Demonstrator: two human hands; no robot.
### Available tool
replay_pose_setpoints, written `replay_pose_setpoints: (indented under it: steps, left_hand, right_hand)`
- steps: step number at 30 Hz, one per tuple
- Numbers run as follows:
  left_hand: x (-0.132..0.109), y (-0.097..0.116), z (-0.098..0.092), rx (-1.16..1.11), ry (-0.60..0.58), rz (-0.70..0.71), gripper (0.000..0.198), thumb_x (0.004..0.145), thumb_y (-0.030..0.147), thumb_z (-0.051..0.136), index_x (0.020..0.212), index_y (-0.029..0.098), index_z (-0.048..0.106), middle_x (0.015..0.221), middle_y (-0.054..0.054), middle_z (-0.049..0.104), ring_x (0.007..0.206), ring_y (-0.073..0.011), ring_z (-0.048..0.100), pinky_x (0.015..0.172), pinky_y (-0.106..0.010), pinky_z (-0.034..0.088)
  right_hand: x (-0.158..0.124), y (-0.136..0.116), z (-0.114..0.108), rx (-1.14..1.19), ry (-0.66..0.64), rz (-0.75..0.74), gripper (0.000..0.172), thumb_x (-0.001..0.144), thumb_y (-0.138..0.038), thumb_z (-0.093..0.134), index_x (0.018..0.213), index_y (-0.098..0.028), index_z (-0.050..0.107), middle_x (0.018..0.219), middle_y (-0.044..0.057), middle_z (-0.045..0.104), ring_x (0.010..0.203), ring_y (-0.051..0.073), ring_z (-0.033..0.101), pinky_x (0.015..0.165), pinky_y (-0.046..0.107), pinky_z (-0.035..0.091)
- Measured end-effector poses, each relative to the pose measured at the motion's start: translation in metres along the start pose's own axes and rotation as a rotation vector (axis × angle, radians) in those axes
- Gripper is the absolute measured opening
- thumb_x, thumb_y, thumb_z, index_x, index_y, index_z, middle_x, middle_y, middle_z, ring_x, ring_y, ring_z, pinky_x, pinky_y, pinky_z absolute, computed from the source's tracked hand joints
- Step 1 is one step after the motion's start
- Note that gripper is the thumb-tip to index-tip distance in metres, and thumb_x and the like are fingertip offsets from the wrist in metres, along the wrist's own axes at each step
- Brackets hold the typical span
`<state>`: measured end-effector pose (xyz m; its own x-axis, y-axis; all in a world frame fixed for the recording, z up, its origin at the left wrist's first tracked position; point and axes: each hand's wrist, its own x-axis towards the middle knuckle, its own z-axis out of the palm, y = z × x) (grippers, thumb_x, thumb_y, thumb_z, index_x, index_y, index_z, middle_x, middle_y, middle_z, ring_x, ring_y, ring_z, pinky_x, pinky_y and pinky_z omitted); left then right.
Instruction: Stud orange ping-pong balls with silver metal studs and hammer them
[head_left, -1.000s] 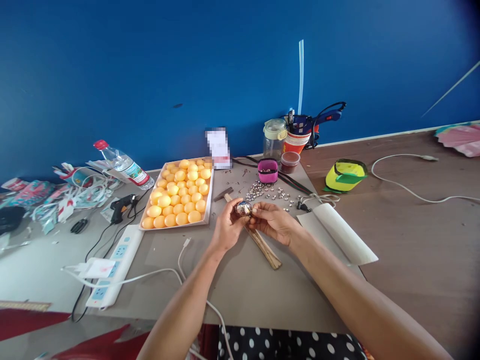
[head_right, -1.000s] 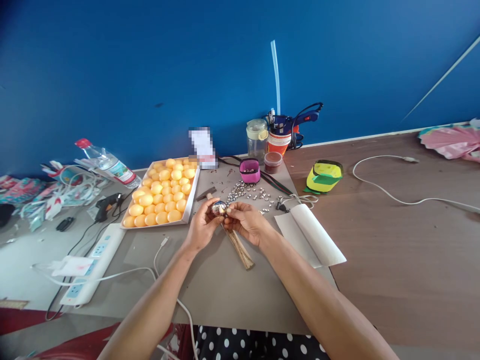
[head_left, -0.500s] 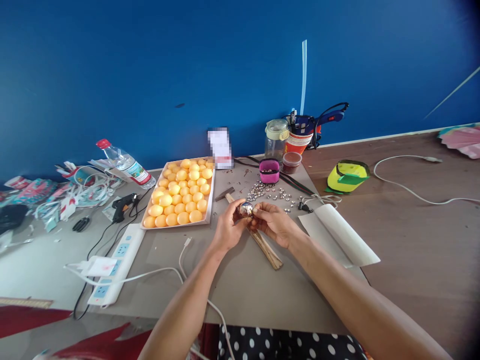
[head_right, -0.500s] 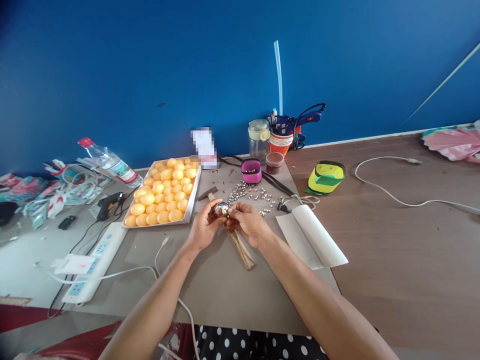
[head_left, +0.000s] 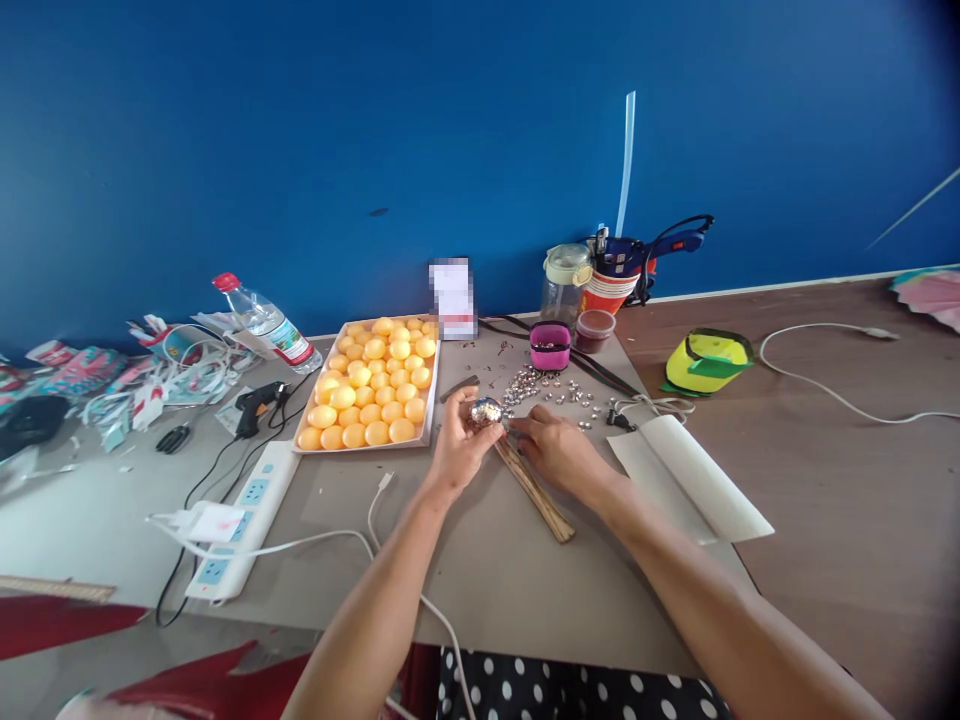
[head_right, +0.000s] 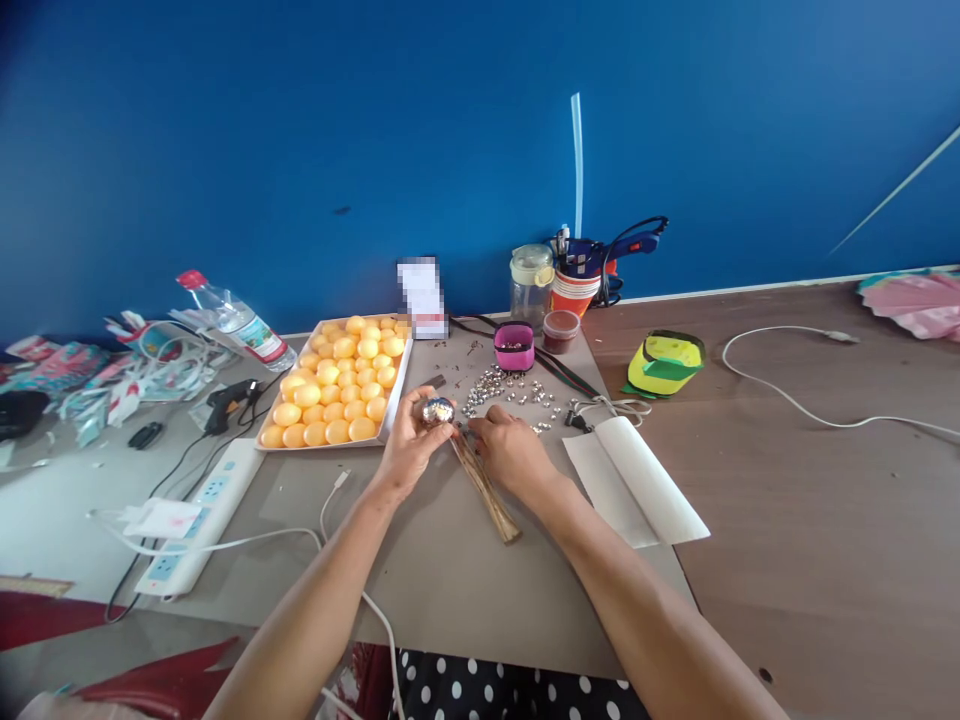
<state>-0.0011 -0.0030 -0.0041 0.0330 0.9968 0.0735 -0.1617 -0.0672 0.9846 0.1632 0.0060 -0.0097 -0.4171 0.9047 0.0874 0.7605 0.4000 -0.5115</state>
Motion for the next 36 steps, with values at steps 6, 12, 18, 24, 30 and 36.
replay_pose_setpoints:
  steps: [6, 12, 18, 24, 30, 36]
  left_hand:
    - [0.001, -0.001, -0.004, 0.124, -0.031, -0.017, 0.051, 0.071, 0.029, 0.068, 0.118, 0.022, 0.049, 0.102, -0.005, 0.057, 0.078, -0.0120, 0.055, 0.073, -0.027, 0.048]
    - [0.000, 0.003, -0.001, 0.075, -0.003, -0.040, 0.049, 0.068, 0.028, 0.069, 0.114, 0.021, 0.052, 0.095, -0.003, 0.057, 0.071, -0.0104, 0.054, 0.070, -0.027, 0.049]
    - [-0.001, 0.004, 0.000, 0.019, -0.030, -0.057, 0.048, 0.071, 0.026, 0.066, 0.117, 0.022, 0.049, 0.093, -0.002, 0.056, 0.071, -0.0098, 0.057, 0.077, -0.028, 0.048]
    - [0.000, 0.002, -0.001, 0.024, -0.026, -0.068, 0.049, 0.072, 0.026, 0.065, 0.118, 0.022, 0.049, 0.089, -0.001, 0.056, 0.071, -0.0105, 0.058, 0.077, -0.028, 0.048]
    - [0.000, 0.001, -0.001, 0.027, -0.027, -0.064, 0.048, 0.071, 0.026, 0.065, 0.117, 0.022, 0.050, 0.087, -0.001, 0.057, 0.070, -0.0107, 0.058, 0.077, -0.028, 0.048]
    - [0.000, 0.002, -0.003, -0.007, -0.024, -0.081, 0.047, 0.072, 0.027, 0.066, 0.116, 0.024, 0.051, 0.094, -0.001, 0.056, 0.072, -0.0107, 0.058, 0.079, -0.030, 0.048]
  right_hand:
    - [0.000, -0.003, -0.005, -0.139, -0.092, -0.109, 0.031, 0.085, -0.017, 0.044, 0.107, -0.027, 0.063, 0.086, 0.005, 0.057, 0.081, 0.016, 0.056, 0.071, 0.026, 0.032]
    - [0.003, 0.001, 0.000, -0.224, -0.079, -0.112, 0.026, 0.084, -0.015, 0.045, 0.102, -0.023, 0.063, 0.086, 0.006, 0.058, 0.082, 0.017, 0.056, 0.069, 0.028, 0.028]
    - [0.007, -0.002, 0.004, -0.227, -0.023, -0.134, 0.024, 0.089, -0.026, 0.042, 0.100, -0.022, 0.063, 0.089, 0.007, 0.059, 0.084, 0.017, 0.055, 0.070, 0.029, 0.027]
    - [0.012, -0.002, 0.009, -0.197, -0.005, -0.163, 0.027, 0.091, -0.029, 0.038, 0.093, -0.019, 0.063, 0.086, 0.007, 0.059, 0.077, 0.015, 0.053, 0.069, 0.028, 0.026]
    - [0.016, 0.000, 0.014, -0.183, 0.017, -0.138, 0.025, 0.089, -0.026, 0.040, 0.083, -0.015, 0.062, 0.085, 0.009, 0.060, 0.077, 0.015, 0.054, 0.072, 0.028, 0.028]
    - [0.013, 0.003, 0.005, 0.414, 0.135, 0.005, 0.012, 0.078, -0.018, 0.048, 0.077, -0.017, 0.060, 0.081, 0.003, 0.059, 0.074, 0.014, 0.051, 0.070, 0.026, 0.033]
